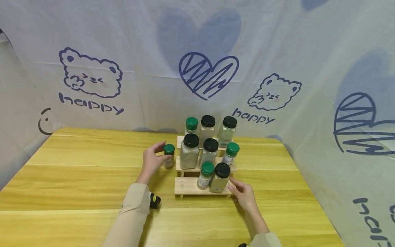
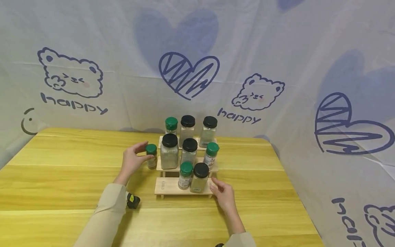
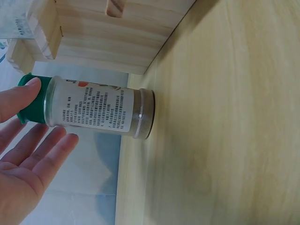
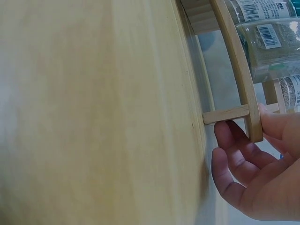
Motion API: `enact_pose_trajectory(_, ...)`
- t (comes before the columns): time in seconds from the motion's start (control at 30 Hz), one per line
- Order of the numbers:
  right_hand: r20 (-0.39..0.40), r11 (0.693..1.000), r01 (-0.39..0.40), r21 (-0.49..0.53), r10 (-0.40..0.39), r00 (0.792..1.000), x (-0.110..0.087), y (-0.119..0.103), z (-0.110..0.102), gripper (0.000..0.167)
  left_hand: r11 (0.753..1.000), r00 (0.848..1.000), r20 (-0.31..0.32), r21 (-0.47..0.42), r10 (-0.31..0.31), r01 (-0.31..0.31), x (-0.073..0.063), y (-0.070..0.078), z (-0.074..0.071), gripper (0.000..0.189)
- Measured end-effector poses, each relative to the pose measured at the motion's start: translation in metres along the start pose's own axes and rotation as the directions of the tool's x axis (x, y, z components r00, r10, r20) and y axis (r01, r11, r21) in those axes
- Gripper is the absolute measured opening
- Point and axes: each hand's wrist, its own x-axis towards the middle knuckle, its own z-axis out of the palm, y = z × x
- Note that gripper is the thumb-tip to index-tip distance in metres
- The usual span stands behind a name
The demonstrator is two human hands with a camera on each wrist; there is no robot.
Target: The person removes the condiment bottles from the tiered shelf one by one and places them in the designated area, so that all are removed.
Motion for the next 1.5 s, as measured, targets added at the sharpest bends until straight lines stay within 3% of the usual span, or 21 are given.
enact_pose_trajectory(0.33, -0.001, 1.0, -0.017, -0.015, 0.017, 1.0, 0.001, 0.0, 0.003, 0.033, 1.0, 0.999, -0.031, -0.002, -0.031, 0.031, -0.011, 0.006, -0.012, 0.042)
enact_pose_trajectory(0.6, -0.008, 1.0, -0.026, -0.015, 0.026, 1.0, -0.001, 0.001, 0.002, 0.033, 1.0, 0.993, -0.121, 0.008, 0.002, -0.001, -0.021, 0.024, -0.017, 0.03)
enact_pose_trajectory(0.73, 0.001, 1.0, -0.024, -0.006, 0.024, 1.0, -0.002, 0.001, 0.001, 0.033, 1.0, 0.991, -0.135, 0.009, 0.008, -0.007, -0.026, 0.032, -0.019, 0.028)
enact_pose_trajectory(1.13, 0.002, 0.999, -0.042, -0.009, 0.042, 0.999, -0.002, 0.001, -0.001, 0.034, 0.995, 0.975, -0.202, -0.025, 0.087, -0.094, -0.04, 0.045, -0.013, 0.02)
enact_pose_trajectory(1.5, -0.015, 0.999, -0.044, 0.003, 0.045, 0.999, 0.0, 0.001, 0.001, 0.033, 0.992, 0.979, -0.179, -0.07, 0.093, -0.107, -0.052, 0.059, -0.005, 0.016)
